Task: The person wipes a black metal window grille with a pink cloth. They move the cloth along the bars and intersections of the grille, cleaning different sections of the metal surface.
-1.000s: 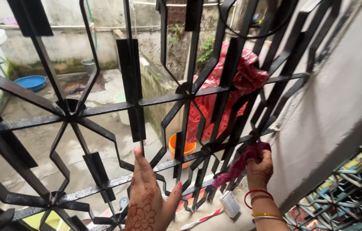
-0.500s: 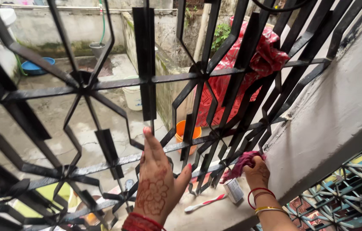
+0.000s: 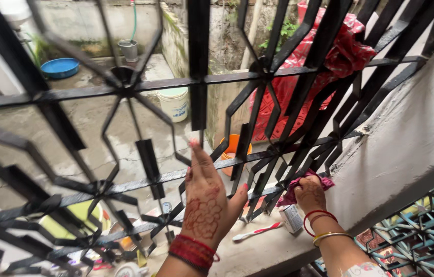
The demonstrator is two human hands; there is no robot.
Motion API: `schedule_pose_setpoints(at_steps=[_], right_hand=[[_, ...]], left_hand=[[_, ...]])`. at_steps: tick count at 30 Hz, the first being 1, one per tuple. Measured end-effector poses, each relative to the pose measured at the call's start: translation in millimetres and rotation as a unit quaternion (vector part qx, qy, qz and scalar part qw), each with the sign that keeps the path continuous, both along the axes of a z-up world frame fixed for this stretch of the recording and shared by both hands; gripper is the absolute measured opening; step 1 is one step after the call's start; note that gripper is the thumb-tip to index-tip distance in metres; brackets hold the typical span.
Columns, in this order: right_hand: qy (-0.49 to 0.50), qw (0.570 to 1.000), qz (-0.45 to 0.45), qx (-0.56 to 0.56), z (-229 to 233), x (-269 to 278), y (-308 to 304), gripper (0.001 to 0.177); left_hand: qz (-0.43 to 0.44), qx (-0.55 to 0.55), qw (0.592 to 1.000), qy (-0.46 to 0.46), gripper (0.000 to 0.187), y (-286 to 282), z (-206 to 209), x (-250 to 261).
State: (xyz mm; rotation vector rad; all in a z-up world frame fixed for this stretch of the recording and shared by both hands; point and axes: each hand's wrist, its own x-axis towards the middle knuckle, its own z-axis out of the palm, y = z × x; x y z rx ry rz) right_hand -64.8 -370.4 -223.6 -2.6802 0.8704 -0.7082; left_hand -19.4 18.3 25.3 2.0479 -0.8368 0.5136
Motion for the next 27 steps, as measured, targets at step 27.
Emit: schedule_pose_setpoints(at_steps=[27], right_hand=[[0.156,0.987,0.046,0.011,96.0,-4.3,162.5,0.029]], left_hand=[[-0.005,-0.004,1.0,-0.005,0.131,4.9,-2.2,1.1]])
